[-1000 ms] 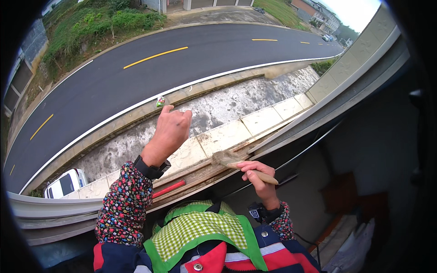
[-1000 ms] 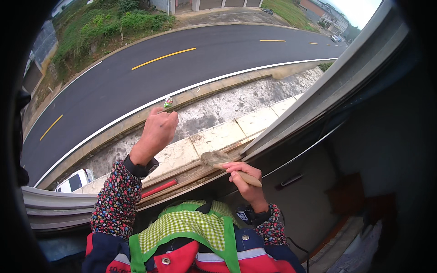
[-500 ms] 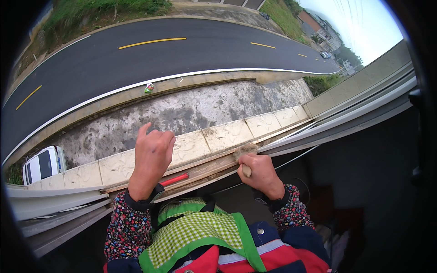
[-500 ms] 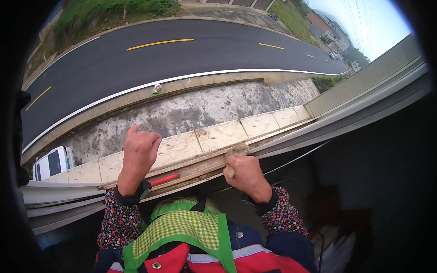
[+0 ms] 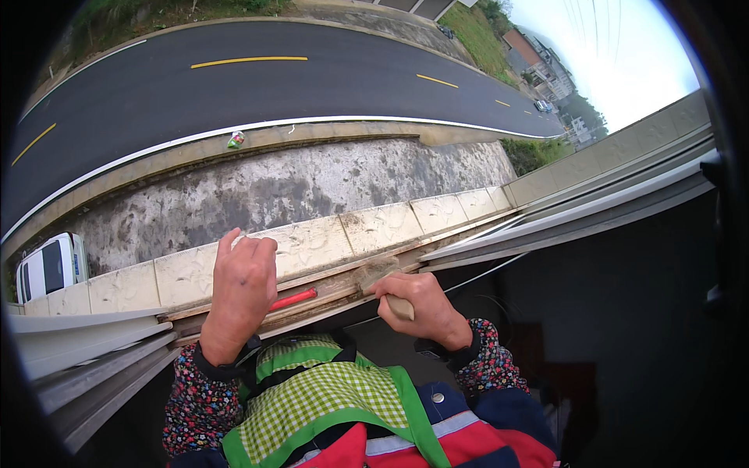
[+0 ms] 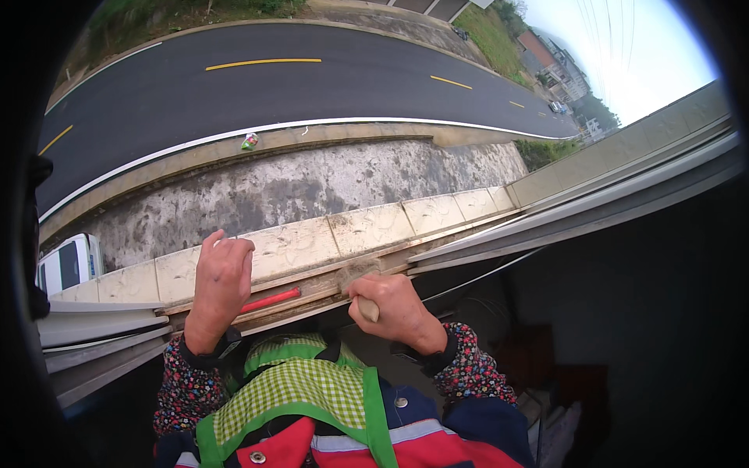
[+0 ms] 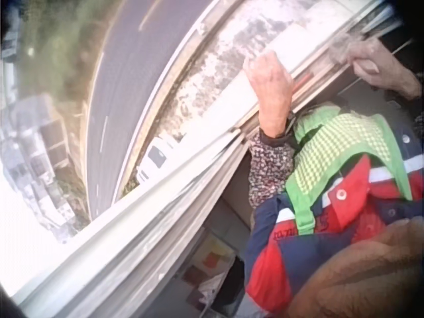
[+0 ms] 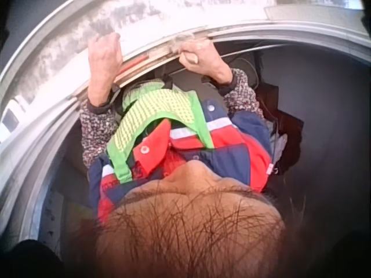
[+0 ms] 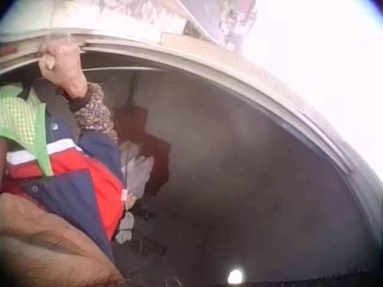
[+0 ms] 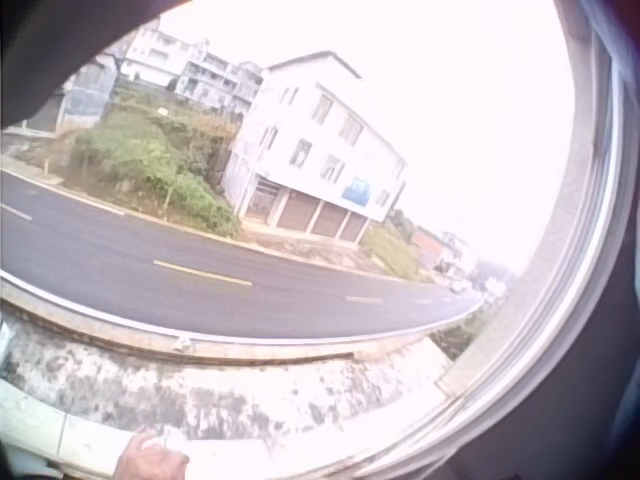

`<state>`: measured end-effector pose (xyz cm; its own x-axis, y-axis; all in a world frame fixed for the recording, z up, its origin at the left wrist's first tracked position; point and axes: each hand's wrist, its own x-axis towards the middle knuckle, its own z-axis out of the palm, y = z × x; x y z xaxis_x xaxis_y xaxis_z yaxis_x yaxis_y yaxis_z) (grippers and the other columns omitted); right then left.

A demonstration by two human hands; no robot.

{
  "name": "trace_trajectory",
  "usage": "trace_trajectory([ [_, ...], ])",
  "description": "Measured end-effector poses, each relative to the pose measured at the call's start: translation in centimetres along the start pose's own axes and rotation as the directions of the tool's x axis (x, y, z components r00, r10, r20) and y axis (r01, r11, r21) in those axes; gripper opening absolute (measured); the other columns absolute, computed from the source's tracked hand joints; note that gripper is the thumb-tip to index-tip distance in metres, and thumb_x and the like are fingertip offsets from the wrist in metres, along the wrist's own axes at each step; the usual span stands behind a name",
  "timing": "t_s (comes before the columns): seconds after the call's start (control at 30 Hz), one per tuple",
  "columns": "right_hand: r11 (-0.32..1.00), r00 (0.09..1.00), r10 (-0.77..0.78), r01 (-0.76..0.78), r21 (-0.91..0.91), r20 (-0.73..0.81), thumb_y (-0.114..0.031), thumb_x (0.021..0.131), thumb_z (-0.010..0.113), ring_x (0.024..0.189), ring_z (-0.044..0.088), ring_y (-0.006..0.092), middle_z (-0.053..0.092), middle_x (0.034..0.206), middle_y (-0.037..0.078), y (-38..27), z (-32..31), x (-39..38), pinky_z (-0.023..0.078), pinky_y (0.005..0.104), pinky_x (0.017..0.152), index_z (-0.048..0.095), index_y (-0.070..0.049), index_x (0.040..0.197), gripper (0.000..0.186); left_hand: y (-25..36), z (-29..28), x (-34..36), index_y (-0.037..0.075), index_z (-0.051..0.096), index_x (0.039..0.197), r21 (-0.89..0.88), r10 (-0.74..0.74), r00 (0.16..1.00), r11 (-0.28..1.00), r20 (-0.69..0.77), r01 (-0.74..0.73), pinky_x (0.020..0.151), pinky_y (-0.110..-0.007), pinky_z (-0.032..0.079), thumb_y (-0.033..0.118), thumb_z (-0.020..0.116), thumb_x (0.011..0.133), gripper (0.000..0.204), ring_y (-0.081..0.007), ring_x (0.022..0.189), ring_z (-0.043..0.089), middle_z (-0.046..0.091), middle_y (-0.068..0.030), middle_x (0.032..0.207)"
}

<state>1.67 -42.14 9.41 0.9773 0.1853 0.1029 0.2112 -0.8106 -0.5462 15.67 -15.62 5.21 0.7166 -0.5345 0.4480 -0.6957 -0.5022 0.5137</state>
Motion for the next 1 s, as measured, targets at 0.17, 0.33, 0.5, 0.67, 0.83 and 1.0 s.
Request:
trace_trajectory([
  [0.17,0.857,0.939,0.291,-0.341,-0.386,-0.182,-0.01,0.076,0.067,0.069,0.067,0.0343,0.066,0.072,0.014,-0.4,-1.0,1.1,0.056,0.0408,0.063,0.066,-0.006,0.076,0.004,-0.7,-0.4,-1.9,0.003,0.065,0.098,0.001,-0.021,0.998,1.0,0.063,0.021,0.108,-0.051,0.04,0.003,0.067,0.085,0.013,-0.028,0.094,0.061,0.061,-0.0108,0.089],
  [0.33,0.999,0.989,0.031,-0.036,-0.038,-0.143,-0.008,0.076,0.067,0.066,0.067,0.0333,0.066,0.073,0.013,-1.1,0.3,0.4,0.056,0.0403,0.061,0.065,-0.006,0.081,0.005,-1.7,-1.1,-4.8,0.003,0.064,0.103,-0.039,-0.059,0.99,0.997,0.13,0.064,0.106,-0.051,0.041,0.007,0.071,0.084,0.021,-0.0303,0.095,0.061,0.063,-0.0123,0.096],
  [0.5,0.933,0.965,0.196,-0.238,-0.27,-0.173,-0.005,0.077,0.067,0.075,0.071,0.0313,0.072,0.086,0.013,-0.2,1.7,-0.5,0.058,0.0358,0.068,0.071,-0.003,0.09,0.014,-2.0,-1.3,-7.7,0.0,0.062,0.114,-0.099,-0.175,0.968,0.976,0.181,0.195,0.102,-0.046,0.044,0.009,0.075,0.081,0.037,-0.0387,0.109,0.056,0.06,-0.0176,0.119],
  [0.67,0.98,0.933,0.182,-0.198,-0.022,-0.309,0.005,0.077,0.064,0.075,0.072,0.0256,0.074,0.097,0.017,-1.1,-1.0,-4.5,0.058,0.0329,0.069,0.069,0.004,0.091,0.016,-2.0,-0.6,-10.3,-0.003,0.057,0.129,-0.095,-0.207,0.962,0.969,0.177,0.226,0.107,-0.05,0.042,0.011,0.08,0.076,0.06,-0.0393,0.125,0.053,0.055,-0.0214,0.133],
  [0.83,0.789,0.803,0.57,-0.473,0.393,-0.176,0.007,0.079,0.059,0.083,0.073,0.0194,0.075,0.099,0.015,-3.0,-2.5,-9.0,0.057,0.0291,0.074,0.07,0.003,0.089,0.015,-2.4,0.4,-10.7,-0.003,0.056,0.13,-0.043,-0.167,0.973,0.984,0.162,0.176,0.111,-0.056,0.038,0.015,0.085,0.068,0.071,-0.0394,0.128,0.052,0.056,-0.0206,0.134],
  [1.0,0.695,0.755,0.652,-0.631,0.345,0.067,0.003,0.081,0.06,0.087,0.073,0.021,0.075,0.095,0.015,-0.6,-1.0,-9.9,0.056,0.03,0.079,0.071,0.004,0.087,0.012,-2.8,0.5,-10.9,-0.004,0.057,0.128,0.002,-0.149,0.96,0.988,0.239,0.153,0.11,-0.057,0.039,0.022,0.085,0.07,0.069,-0.04,0.126,0.054,0.057,-0.0204,0.131],
])
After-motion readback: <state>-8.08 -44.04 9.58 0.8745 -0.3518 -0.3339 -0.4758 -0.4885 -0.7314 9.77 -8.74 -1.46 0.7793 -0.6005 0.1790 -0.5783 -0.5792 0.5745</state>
